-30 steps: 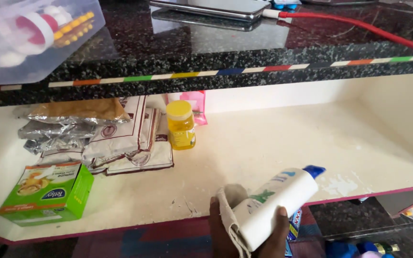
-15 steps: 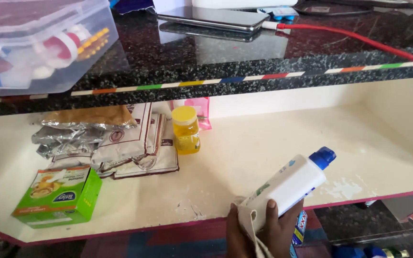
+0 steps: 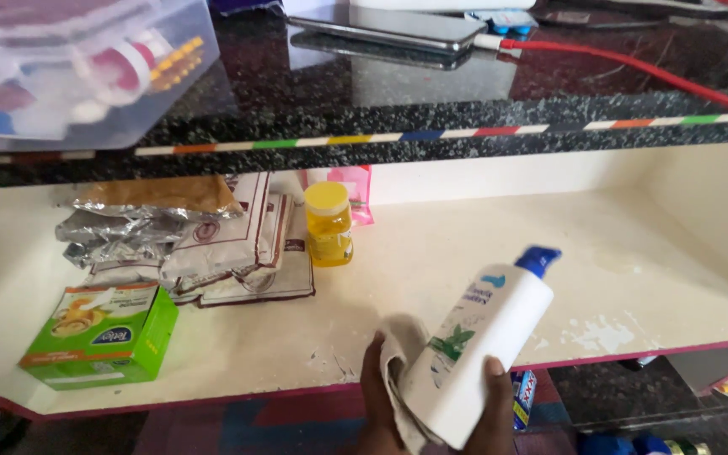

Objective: The person sits on the floor and wipes several bottles and a jar with a cloth. They handle a yellow jar, a white pump bottle, a pink bottle, and a green bottle, wiping each one individually and placing them on a shelf.

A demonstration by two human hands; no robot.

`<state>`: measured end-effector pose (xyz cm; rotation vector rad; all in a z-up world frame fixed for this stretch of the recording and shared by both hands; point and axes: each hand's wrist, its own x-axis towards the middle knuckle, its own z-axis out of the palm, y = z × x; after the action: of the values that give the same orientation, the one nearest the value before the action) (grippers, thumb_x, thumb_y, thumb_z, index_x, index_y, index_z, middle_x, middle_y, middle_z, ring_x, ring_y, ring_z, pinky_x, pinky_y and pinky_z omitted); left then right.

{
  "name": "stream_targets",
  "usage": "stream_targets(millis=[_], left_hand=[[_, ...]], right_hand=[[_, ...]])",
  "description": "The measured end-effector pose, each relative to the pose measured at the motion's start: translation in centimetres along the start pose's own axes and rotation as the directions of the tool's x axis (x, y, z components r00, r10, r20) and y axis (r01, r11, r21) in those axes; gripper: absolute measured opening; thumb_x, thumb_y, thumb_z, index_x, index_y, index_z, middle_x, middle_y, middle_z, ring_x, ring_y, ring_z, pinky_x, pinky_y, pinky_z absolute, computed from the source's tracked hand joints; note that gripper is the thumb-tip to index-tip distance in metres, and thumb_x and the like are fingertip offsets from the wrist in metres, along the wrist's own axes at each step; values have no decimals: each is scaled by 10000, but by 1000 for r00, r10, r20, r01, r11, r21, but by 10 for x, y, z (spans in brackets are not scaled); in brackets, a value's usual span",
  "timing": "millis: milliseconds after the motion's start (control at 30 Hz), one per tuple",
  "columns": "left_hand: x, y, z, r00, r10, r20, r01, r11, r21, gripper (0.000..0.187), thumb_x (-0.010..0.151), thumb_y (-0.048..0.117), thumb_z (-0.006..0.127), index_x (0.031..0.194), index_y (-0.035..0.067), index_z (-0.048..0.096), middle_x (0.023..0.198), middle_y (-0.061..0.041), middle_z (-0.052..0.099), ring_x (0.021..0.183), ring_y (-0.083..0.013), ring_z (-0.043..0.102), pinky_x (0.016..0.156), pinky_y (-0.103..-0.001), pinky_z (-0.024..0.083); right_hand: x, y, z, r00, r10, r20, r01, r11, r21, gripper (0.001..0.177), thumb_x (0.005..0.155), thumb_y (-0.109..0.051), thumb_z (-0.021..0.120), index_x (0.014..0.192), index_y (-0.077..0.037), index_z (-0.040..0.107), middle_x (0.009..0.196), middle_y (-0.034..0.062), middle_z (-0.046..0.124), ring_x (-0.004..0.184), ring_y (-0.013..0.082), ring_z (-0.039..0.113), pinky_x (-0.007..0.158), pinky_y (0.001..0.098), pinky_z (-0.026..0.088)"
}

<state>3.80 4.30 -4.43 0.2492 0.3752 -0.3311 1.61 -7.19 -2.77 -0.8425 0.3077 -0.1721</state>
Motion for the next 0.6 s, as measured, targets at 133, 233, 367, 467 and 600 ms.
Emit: stream_targets(millis=[133,233,367,467,600], left_hand=[[-16,20,36,952,112,285,-199,934,297,801,869,560,605,1483,63,475,1311,-176,625,1159,-299,624,1018,-410,499],[-22,19,57,804,314,506,-570,652,501,844,916,476,611,1588,79,291,1529,-167,454,1376,-295,467,1149,-424,377],[-42,2,64,493,412,766,-857,76,510,899,1030,498,530,1663,16,112,1722,-210,237,1597,-351,264,1283,-453,236],[-55,-13,62,438,255,862,-817,-286,500,887,1049,493,500,1677,-20,143,1775,-246,99,1665,-394,122,1333,-474,154],[-51,-7,65,487,271,830,-785,-281,553,799,1077,393,494,1672,-28,167,1779,-266,139,1674,-385,175,1352,-449,184]], right_hand=[[8,-30,-7,950,214,229,-172,966,-193,828,840,-531,544,1484,-16,468,1293,252,653,1106,378,649,933,490,501],[18,-36,-17,911,193,365,-3,887,-463,773,876,-447,573,1506,-18,450,1345,215,649,1179,342,617,995,442,476],[30,-35,-20,850,0,527,338,768,-544,742,912,-350,582,1547,-20,385,1435,174,601,1306,286,561,1074,397,438],[41,-44,-17,898,0,440,265,799,-540,724,942,-352,528,1574,-46,354,1503,151,531,1350,269,524,1093,397,420],[44,-47,-9,884,33,467,260,796,-547,721,964,-354,491,1605,-82,303,1554,163,477,1389,264,495,1112,397,417]])
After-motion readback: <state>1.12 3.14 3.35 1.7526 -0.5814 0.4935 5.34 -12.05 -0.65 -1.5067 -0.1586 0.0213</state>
